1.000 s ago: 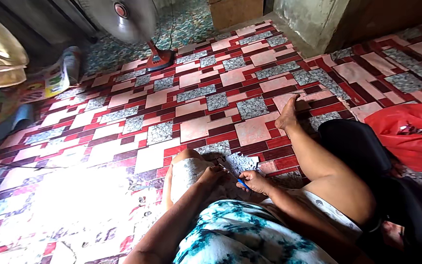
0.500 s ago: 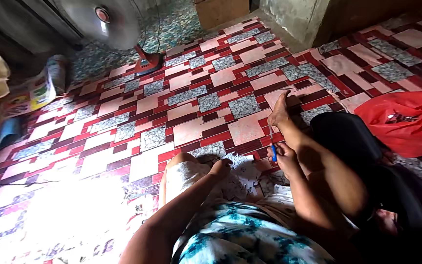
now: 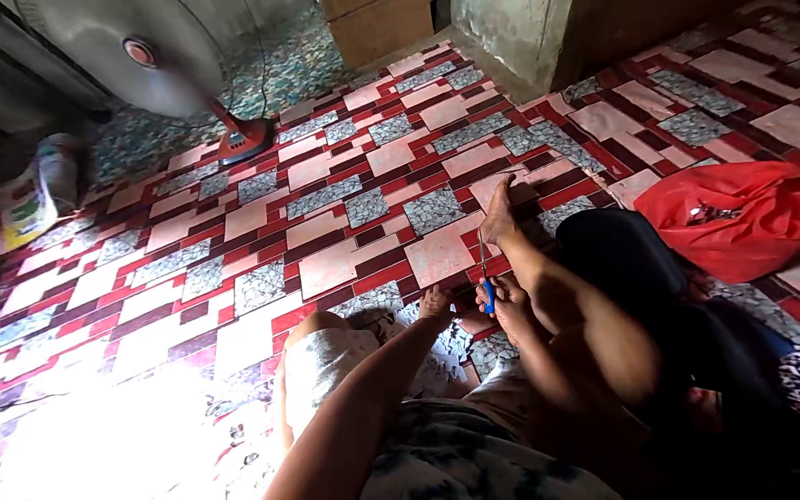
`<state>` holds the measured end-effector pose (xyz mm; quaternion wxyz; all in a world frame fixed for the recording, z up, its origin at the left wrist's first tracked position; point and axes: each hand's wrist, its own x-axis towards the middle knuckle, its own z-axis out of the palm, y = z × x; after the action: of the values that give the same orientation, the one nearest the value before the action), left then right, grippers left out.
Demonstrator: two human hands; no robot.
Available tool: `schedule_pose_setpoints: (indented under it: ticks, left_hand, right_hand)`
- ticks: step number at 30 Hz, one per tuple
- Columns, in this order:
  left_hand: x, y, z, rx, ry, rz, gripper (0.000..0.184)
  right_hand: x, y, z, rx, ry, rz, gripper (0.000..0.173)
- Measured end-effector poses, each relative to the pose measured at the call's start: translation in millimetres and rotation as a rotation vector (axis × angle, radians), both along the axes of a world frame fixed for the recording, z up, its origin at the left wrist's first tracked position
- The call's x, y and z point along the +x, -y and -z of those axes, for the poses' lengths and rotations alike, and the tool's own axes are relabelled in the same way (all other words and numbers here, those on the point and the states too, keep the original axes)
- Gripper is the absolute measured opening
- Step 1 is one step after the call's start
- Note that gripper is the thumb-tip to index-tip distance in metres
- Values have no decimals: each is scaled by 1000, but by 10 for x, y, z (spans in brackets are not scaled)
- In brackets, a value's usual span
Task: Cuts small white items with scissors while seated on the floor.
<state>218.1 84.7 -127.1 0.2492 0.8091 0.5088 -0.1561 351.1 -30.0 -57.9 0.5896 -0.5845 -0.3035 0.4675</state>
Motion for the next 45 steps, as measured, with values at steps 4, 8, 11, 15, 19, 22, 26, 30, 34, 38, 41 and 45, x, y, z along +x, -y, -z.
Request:
schedule_pose_setpoints:
  ticks: [4, 8, 11, 15, 19, 22, 26, 30, 34, 38, 41, 45]
  left_hand:
    - [-38, -25, 53, -47, 9, -59, 40]
    - [-145, -91, 95, -57, 111, -55, 32]
    - [-232, -116, 108, -29, 124, -77, 53]
    - [-280, -108, 127, -24, 121, -89, 56]
    - [-298, -105, 139, -54, 107, -128, 45]
    - [-308, -99, 143, -58, 81, -133, 37]
    - [-354, -50, 5, -50, 157, -72, 33]
    - [-477, 21, -327, -30, 459, -92, 29]
    - [-762, 128, -572, -14, 844, -251, 27]
    - [-963, 189, -670, -33, 1210, -496, 6]
    - [-1105, 193, -694, -80, 1380, -571, 8]
    - [-1255, 276, -921, -34, 1374, -491, 6]
  right_hand:
    - [-19, 11, 11, -22, 31, -63, 29]
    - [-21, 6, 22, -15, 37, -63, 27]
    - [-26, 0, 39, -15, 34, -62, 27]
    - [-43, -4, 48, -5, 54, -74, 26]
    - [-46, -16, 67, -16, 69, -93, 26]
    - [-47, -30, 71, -39, 71, -107, 26]
    - [-35, -39, 99, -67, 63, -100, 27]
    - [-7, -35, 105, -63, 69, -83, 25]
    - [-48, -34, 80, -60, 51, -99, 27]
    - [-67, -60, 149, -75, 83, -133, 30]
    - [-74, -97, 260, -93, 142, -148, 32]
    - [-131, -131, 346, -123, 232, -224, 32]
